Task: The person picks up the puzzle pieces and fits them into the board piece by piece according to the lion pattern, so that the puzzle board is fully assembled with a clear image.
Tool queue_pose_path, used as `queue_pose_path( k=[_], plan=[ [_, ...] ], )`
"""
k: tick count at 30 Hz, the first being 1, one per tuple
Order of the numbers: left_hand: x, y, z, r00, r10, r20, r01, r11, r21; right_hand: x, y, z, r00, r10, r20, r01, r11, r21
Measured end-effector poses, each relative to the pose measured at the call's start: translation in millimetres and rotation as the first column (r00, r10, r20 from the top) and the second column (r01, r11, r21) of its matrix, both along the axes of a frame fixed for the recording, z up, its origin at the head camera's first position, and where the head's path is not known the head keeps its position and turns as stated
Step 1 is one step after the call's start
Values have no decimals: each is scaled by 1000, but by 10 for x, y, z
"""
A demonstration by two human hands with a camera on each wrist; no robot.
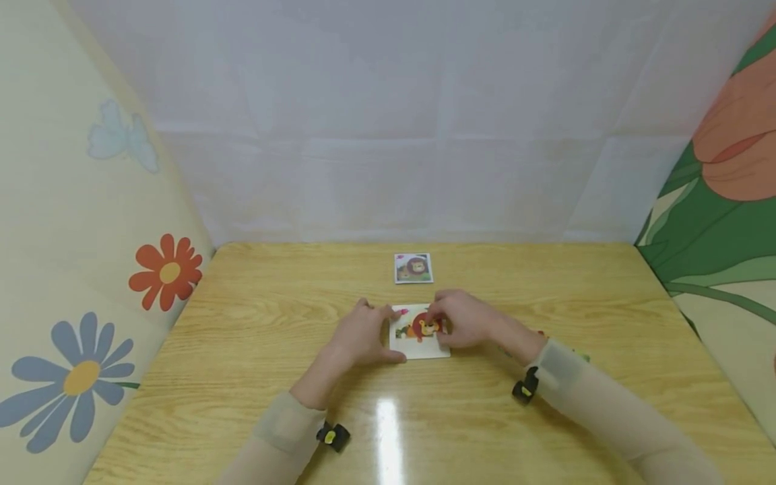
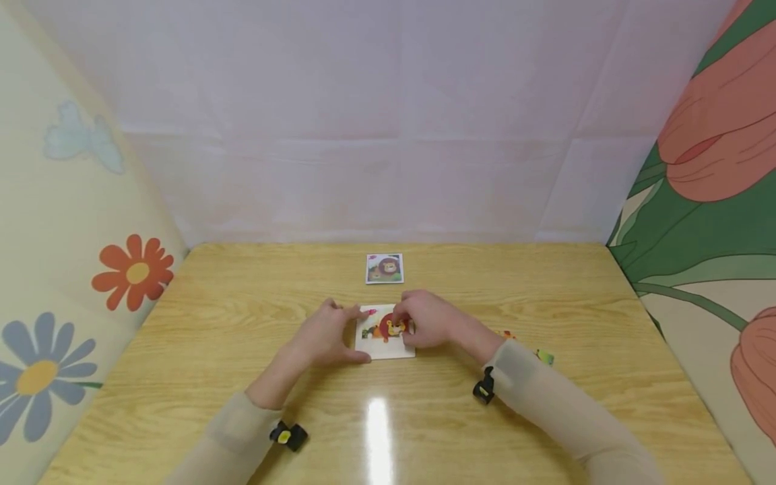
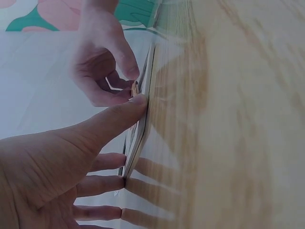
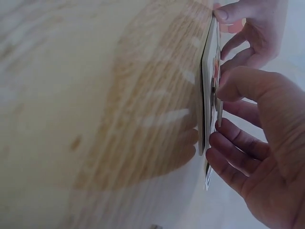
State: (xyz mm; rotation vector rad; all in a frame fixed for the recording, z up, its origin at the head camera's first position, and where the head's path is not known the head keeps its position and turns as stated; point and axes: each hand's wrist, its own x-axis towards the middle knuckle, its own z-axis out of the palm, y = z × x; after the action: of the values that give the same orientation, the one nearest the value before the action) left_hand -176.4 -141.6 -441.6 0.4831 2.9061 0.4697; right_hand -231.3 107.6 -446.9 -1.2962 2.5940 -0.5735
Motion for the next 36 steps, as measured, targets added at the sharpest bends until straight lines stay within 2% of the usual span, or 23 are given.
queue_pose_path(
  k=[16, 36],
  plan=[
    [-4, -2, -6, 1000, -7, -2, 7, 1000, -2, 6, -4, -9, 1000, 8, -16, -8, 1000, -17],
    [-11, -9, -33, 1000, -4, -13, 4, 1000, 1, 60, -5, 0, 1000, -22, 17, 22, 999, -28]
  ],
)
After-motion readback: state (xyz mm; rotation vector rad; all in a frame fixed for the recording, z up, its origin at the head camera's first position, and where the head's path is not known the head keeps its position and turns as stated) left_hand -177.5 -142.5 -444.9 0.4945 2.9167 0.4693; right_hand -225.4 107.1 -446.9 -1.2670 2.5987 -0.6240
